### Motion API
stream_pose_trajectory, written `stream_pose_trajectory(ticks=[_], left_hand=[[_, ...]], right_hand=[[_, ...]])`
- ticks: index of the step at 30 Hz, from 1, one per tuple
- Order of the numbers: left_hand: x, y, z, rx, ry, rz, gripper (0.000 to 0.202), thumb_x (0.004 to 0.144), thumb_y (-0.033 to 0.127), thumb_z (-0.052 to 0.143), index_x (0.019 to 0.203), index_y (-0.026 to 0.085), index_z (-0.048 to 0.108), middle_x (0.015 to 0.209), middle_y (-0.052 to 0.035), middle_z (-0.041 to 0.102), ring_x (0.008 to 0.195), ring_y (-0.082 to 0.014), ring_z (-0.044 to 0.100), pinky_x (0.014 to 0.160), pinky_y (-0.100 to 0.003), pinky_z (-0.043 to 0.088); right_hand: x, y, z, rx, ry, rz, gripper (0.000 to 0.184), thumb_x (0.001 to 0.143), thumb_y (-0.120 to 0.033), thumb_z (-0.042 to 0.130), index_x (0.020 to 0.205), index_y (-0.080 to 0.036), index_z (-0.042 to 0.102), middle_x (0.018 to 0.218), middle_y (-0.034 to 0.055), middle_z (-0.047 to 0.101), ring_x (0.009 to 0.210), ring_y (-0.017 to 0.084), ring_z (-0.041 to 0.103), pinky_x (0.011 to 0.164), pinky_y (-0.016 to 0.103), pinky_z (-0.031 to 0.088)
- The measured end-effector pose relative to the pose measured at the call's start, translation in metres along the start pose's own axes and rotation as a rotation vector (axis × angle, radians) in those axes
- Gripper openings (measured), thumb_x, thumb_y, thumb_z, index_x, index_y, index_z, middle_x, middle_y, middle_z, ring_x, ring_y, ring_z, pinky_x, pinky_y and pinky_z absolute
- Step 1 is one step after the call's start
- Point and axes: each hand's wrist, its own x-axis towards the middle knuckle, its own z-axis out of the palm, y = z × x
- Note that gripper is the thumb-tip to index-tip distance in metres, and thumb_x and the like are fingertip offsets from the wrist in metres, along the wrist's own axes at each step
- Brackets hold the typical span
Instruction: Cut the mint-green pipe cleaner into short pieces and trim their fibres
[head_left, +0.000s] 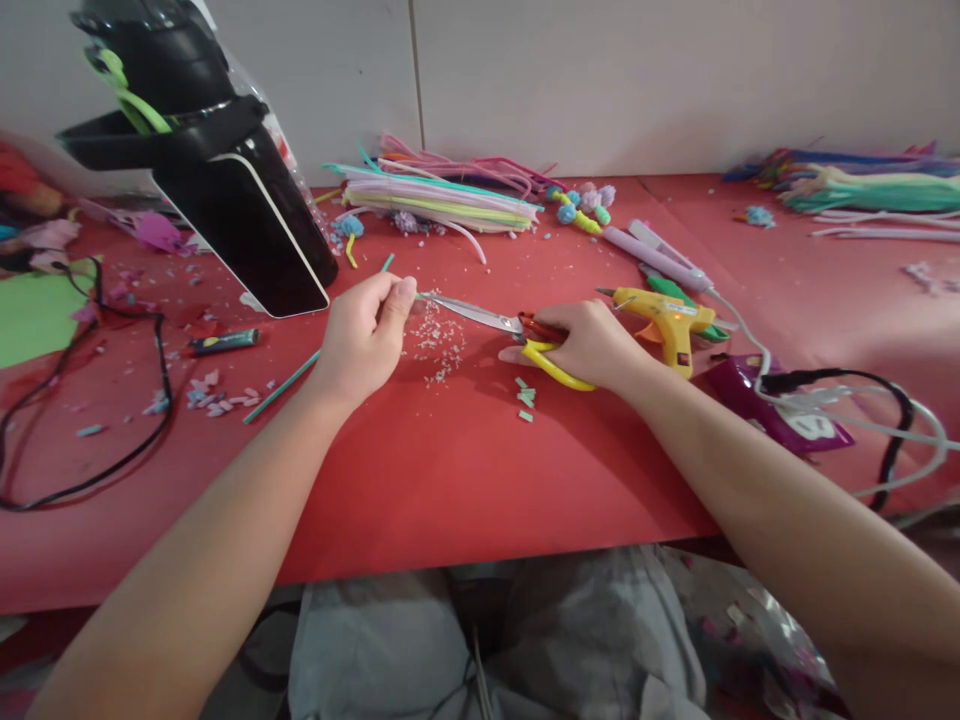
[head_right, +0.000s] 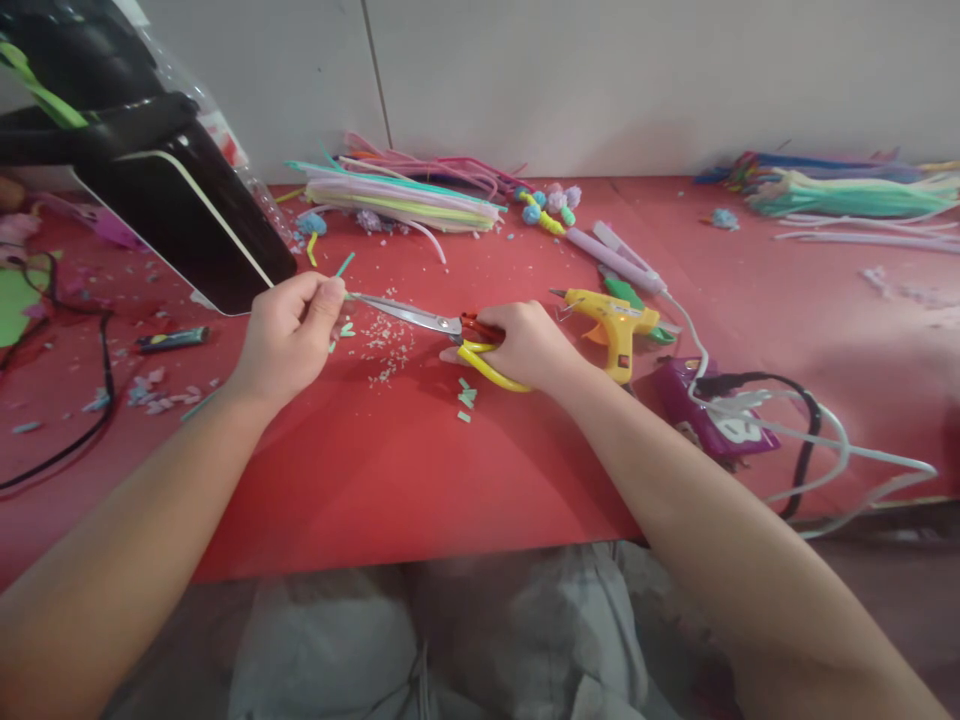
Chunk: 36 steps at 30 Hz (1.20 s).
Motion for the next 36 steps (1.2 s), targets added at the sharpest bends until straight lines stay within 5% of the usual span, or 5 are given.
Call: stream_pose_trajectory(ticks=[17,36], left_hand=[[-0.0005,-0.0023,-0.0003,0.012,0.003,-0.021,0.038,0.101,0.045,0.048,0.071,0.022,0.05,0.06,0.0011,0.05,0.056,-0.0138,0.046,0.055,-0.029,0.036],[-0.001,-0.0088,0.0025,-0.065,0.009,-0.08,0.041,0.103,0.041,0.043,0.069,0.021,0.053,0.054,0.0013,0.047,0.049,-0.0129,0.046,0.05,-0.029,0.037]], right_hand=[[-0.0007,-0.0033,-0.0021,0.018,-0.018,0.04,0.069,0.07,-0.079,0.067,0.061,-0.022,0.031,0.058,-0.0049,0.026,0.061,0.011,0.021,0.056,0.031,0.019],[-0.0019,-0.0035,-0.0029,0.038,-0.019,0.03,0.065,0.072,-0.074,0.068,0.06,-0.021,0.033,0.059,-0.0052,0.026,0.06,0.01,0.022,0.056,0.031,0.019]])
